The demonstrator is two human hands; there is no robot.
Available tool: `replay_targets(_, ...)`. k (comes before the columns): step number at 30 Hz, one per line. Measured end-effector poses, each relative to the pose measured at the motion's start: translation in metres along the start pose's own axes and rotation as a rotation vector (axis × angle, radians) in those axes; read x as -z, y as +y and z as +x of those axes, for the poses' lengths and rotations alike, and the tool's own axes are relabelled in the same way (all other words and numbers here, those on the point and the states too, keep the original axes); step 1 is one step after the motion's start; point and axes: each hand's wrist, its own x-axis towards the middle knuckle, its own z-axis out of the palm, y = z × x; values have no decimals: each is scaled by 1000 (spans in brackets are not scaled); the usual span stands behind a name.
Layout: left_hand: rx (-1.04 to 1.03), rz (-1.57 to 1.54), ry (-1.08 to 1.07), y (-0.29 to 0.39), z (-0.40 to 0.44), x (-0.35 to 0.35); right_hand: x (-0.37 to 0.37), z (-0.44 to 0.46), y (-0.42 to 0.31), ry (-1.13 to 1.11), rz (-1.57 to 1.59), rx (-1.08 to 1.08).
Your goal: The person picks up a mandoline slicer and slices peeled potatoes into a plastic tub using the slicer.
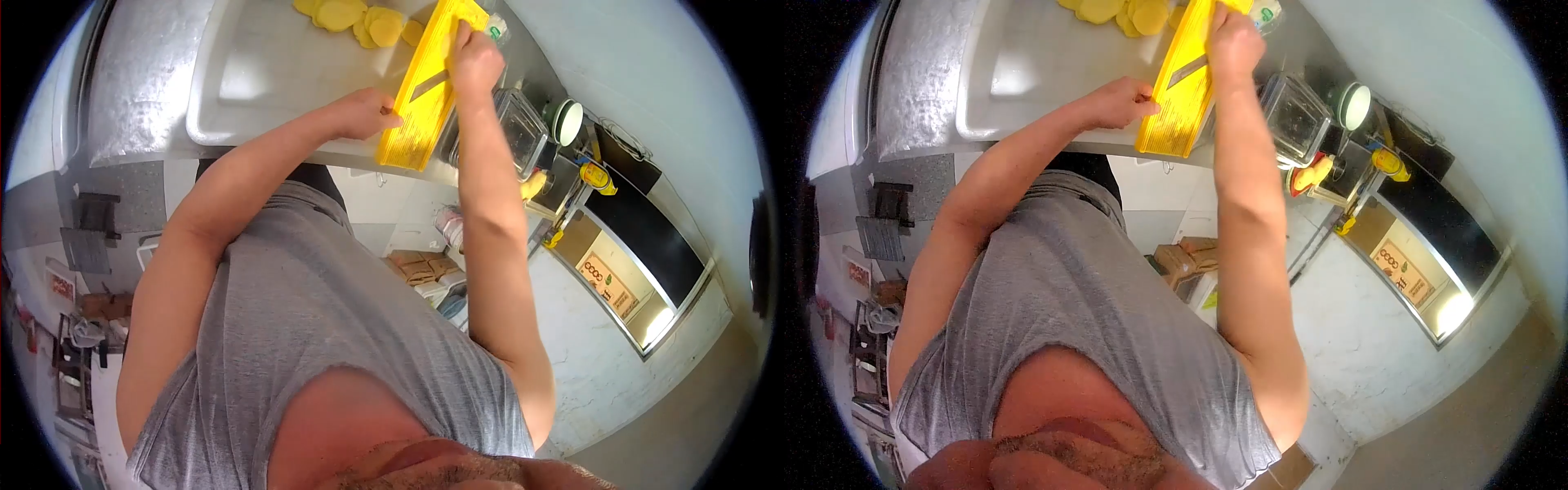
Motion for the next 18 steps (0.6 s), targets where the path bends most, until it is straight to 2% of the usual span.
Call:
replay_targets(3,-14,15,15,-6,2,1,-8,19,9,-54,-71,24)
replay_targets(7,-3,2,-22,-3,3,3,29,-27,-21,-15,-40,21)
replay_targets(13,-10,-13,-41,-1,4,5,87,-112,-61,-154,26,-160)
replay_targets(18,11,-55,-27,1,2,4,102,-121,-59,-57,122,-413)
